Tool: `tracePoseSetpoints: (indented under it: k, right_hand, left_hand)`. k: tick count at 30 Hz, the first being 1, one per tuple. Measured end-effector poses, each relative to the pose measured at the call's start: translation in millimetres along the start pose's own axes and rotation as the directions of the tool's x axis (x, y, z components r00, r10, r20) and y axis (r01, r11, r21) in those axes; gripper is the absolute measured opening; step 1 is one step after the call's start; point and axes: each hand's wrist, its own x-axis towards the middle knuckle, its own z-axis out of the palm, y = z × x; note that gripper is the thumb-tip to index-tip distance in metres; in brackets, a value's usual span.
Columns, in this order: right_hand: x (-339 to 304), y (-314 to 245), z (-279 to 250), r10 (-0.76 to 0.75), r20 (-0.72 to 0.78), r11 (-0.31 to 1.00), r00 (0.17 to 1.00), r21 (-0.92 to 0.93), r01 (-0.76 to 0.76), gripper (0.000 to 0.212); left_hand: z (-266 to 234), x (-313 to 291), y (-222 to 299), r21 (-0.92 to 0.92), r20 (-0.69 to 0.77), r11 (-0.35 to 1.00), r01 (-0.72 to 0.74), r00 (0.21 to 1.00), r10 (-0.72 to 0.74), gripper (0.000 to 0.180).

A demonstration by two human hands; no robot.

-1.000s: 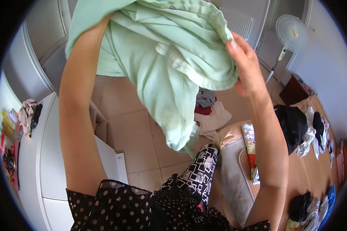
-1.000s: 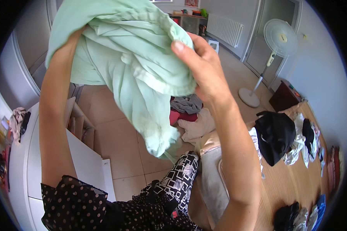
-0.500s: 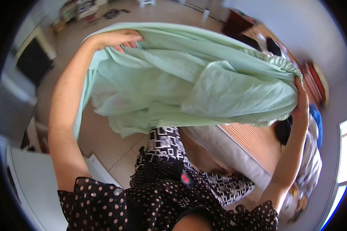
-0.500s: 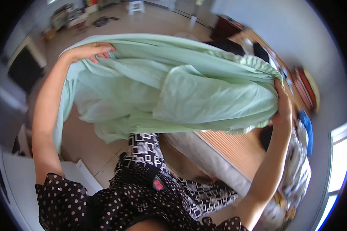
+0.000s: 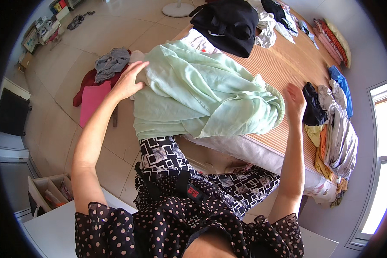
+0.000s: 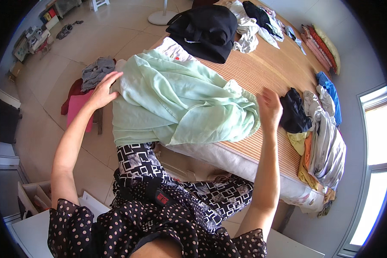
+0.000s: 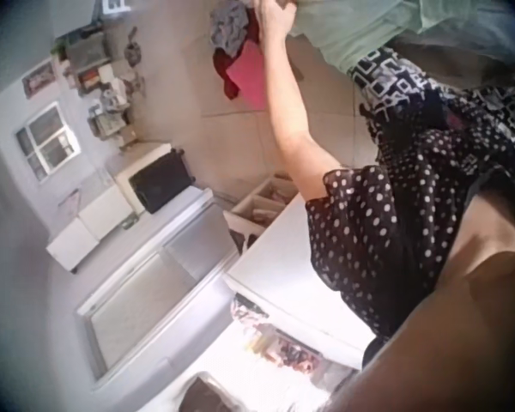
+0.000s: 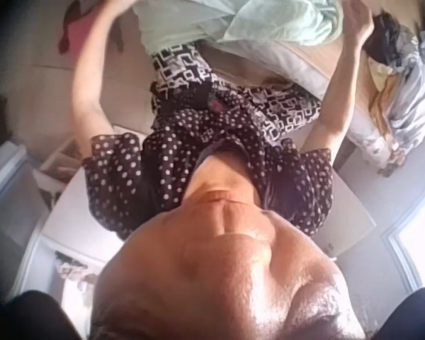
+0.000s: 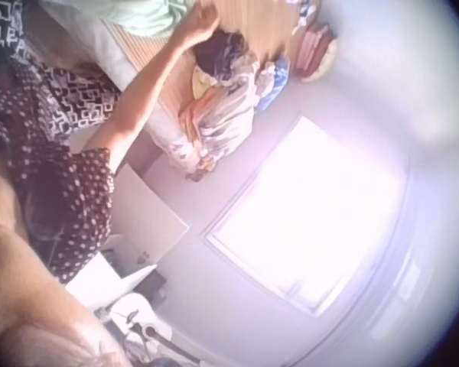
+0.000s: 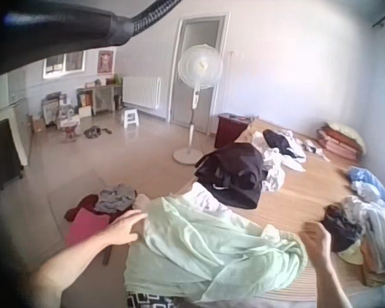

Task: The person folds various clothing items on a bed, including a black sweatshirt, a patterned towel, denim shorts, and a light green shirt. They smooth and align each item before folding it into a neat stack.

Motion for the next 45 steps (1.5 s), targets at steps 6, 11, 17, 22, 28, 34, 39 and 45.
tracePoseSetpoints:
  k: [6, 11, 17, 22, 28, 34, 39, 45]
  right_hand:
    - [-61, -129, 90, -0.319, 0.481, 0.915, 0.817, -0.069, 0.398, 0.031]
    - [-97, -126, 123, -0.324, 0.638, 0.886, 0.699, -0.056, 0.461, 0.011]
    - [-116, -110, 47, -0.299, 0.579, 0.699, 0.758, 0.674, -0.239, 0.005]
    - [-93, -59, -71, 0.193, 0.079, 0.498, 0.978, 0.851, -0.167, 0.018]
    - [-89, -12, -109, 0.155, -0.364, 0.94, 0.918, 0.34, -0.024, 0.027]
    - [-155, -132, -16, -0.162, 0.909, 0.97, 0.384, 0.217, -0.106, 0.067]
    - [-162, -64, -91, -0.149, 0.678, 0.699, 0.72, 0.587, -0.409, 0.046]
    - [-180, 26, -279, -0.121, -0.353, 0.927, 0.928, 0.294, 0.233, 0.04]
  left_hand:
    - [1, 16, -4, -0.127, -0.187, 0.992, -0.026, 0.982, 0.002, 0.026]
    - [-50, -15, 78, -0.413, -0.351, 0.892, -0.184, 0.936, 0.031, 0.013]
    - [-58, -89, 161, -0.301, 0.104, 0.923, -0.241, 0.953, 0.283, 0.054]
    - [-5, -132, 137, 0.073, 0.472, 0.993, -0.098, 0.88, 0.052, 0.046]
    - [55, -144, 149, -0.345, 0.573, 0.939, -0.011, 0.79, 0.219, 0.022]
    - [70, -90, 256, -0.784, 0.269, 0.583, -0.211, 0.732, 0.626, 0.027]
    - [62, -78, 222, -0.544, -0.061, 0.655, -0.525, 0.803, 0.593, 0.039]
    - [76, -56, 107, 0.081, -0.479, 0.996, -0.027, 0.876, 0.063, 0.066]
